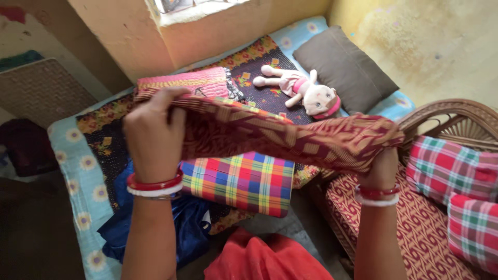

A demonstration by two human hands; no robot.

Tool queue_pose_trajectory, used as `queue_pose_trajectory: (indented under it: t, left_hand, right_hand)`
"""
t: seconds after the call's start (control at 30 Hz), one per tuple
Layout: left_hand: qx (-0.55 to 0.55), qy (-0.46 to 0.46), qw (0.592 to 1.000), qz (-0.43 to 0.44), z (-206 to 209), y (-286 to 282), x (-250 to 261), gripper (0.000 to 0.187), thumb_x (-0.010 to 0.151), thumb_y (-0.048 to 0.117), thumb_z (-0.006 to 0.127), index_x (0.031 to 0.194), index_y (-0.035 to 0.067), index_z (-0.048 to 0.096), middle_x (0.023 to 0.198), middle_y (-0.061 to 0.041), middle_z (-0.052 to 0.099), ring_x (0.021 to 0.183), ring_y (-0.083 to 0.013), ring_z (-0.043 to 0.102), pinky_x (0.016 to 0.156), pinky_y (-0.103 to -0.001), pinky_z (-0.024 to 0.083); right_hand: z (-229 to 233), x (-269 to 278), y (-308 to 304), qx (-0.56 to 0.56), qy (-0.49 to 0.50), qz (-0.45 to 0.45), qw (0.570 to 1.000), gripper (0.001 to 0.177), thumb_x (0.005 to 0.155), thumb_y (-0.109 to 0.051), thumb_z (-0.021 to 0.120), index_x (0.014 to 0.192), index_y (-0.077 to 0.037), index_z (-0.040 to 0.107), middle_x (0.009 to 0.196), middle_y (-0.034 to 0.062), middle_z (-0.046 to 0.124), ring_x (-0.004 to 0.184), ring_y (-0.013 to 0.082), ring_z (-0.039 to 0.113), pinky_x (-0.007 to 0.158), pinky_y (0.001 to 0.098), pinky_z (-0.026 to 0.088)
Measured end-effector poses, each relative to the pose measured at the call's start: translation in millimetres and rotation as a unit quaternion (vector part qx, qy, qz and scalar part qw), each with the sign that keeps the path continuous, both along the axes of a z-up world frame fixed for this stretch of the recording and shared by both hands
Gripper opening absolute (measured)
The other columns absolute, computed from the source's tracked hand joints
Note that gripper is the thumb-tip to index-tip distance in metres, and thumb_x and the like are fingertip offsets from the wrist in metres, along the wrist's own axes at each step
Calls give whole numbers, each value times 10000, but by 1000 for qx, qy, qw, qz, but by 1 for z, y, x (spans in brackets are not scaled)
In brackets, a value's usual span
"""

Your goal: The person picks up seat cushions from chairs, carries them to a bed, and places them into covers by hand. The person also folds a cloth and a larger fabric item on the bed.

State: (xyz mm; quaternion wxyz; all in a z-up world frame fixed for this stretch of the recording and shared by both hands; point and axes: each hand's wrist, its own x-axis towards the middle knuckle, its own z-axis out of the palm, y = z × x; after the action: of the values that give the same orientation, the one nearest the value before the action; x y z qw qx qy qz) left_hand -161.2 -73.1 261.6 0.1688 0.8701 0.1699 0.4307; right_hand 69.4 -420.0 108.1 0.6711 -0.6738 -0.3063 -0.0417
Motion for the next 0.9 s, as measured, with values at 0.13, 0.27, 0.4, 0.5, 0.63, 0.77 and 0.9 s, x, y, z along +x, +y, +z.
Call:
queue_pose_trajectory:
  t: [0.13,0.27,0.4,0.5,0.63,0.77,0.9]
  left_hand:
    - [52,-49,995,67,1,41,0,126,954,-19,690,1071,23,712,1031,-222,705,1011,-418,681,901,-500,528]
    - [92,-50,991,77,-12,113,61,115,898,2,717,1009,29,730,997,-216,720,985,-419,680,874,-494,533]
    - [185,63,978,77,-38,174,217,61,926,19,652,973,-17,662,882,-247,690,841,-405,688,722,-480,562]
    - [148,77,982,-84,-81,174,307,493,853,4,651,1329,-5,526,1233,-244,627,1196,-423,590,1047,-474,480]
    - [-8,29,989,-148,-184,150,337,908,779,58,763,1565,48,307,1540,-236,396,1451,-470,320,1200,-517,245]
    - [-86,69,993,-34,-333,154,281,776,821,156,717,1510,-20,404,1530,-266,457,1486,-440,360,1278,-532,251]
    - [-214,167,957,102,-443,146,151,808,729,183,785,1412,-36,412,1472,-316,430,1409,-477,358,1218,-568,279]
  right_hand:
    - [53,-36,42,382,391,308,779,605,1041,-178,577,1566,58,390,1428,205,574,1294,327,594,1123,491,463]
    - [42,-34,76,314,358,324,817,683,930,-43,595,1571,14,368,1439,183,572,1282,304,590,1087,458,467]
    - [-67,35,111,261,461,224,818,581,959,-5,577,1518,-26,421,1428,145,593,1268,256,579,1068,400,458]
    - [-170,99,128,361,482,168,781,442,1080,21,598,1492,33,437,1436,184,583,1339,292,531,1171,409,441]
    - [-276,124,135,308,541,-22,782,602,975,-7,596,1493,-22,291,1429,154,567,1367,348,530,1175,503,424]
    - [-319,88,124,128,591,-122,787,838,941,-129,614,1635,-102,145,1432,177,531,1298,353,533,1117,545,406]
    - [-313,43,123,-67,622,-117,772,771,892,-165,707,1576,-98,357,1437,136,564,1301,305,506,1086,479,398]
